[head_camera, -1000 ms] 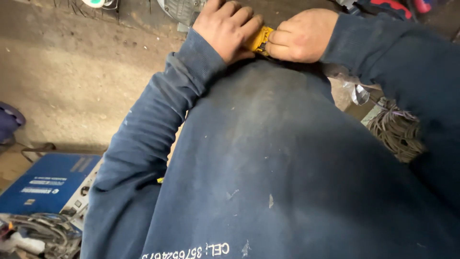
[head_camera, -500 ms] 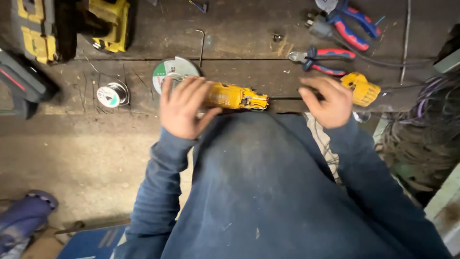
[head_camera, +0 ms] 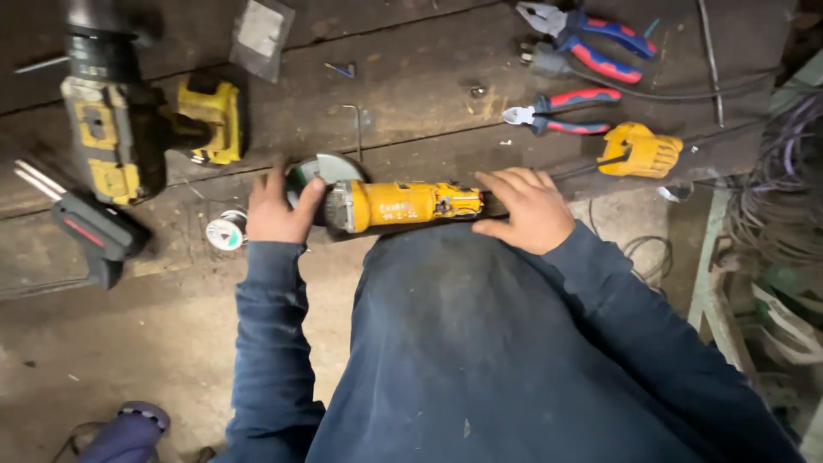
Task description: The person repairs a yellow angle grinder at a workbench. They handle small internal components, use a screwdriver on the tool's parts, and manipulate a small switch-like component and wire by hand while working over their lap and the bench.
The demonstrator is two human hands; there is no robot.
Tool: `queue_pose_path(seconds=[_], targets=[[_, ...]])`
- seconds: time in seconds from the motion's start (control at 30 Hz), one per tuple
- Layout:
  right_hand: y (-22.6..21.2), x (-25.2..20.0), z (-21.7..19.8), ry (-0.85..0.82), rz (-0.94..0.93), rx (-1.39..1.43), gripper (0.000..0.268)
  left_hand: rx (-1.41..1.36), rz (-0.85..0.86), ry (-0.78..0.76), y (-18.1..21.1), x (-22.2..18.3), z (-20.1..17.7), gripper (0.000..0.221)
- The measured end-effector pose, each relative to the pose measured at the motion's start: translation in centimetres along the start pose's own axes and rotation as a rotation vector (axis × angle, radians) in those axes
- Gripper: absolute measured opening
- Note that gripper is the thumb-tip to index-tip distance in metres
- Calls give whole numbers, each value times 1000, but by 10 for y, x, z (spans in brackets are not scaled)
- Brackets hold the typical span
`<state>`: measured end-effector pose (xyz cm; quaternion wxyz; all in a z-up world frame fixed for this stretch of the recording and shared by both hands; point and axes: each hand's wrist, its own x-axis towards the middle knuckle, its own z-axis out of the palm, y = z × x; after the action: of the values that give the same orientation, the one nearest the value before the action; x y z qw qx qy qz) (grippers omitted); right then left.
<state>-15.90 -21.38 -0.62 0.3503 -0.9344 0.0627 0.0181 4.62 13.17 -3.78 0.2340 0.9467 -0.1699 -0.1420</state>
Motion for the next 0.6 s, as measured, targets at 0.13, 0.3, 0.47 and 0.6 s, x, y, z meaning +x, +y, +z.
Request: queue_pose_path(seconds=[0.13,0.3,0.47,0.6], targets=[[-3,15,12,-134,-51,-56,69,-69,-57,-62,-12,16,4,68],[5,21,17,-226,7,-12,52,-326,-224,-260,-19,18,-1,81],[13,29,21,-328,74,-7,61,-408,-124,-309,-15,12,0,91],[24,38,28,-364,86,10,58,-468,-36,-271,-11,9,2,95]])
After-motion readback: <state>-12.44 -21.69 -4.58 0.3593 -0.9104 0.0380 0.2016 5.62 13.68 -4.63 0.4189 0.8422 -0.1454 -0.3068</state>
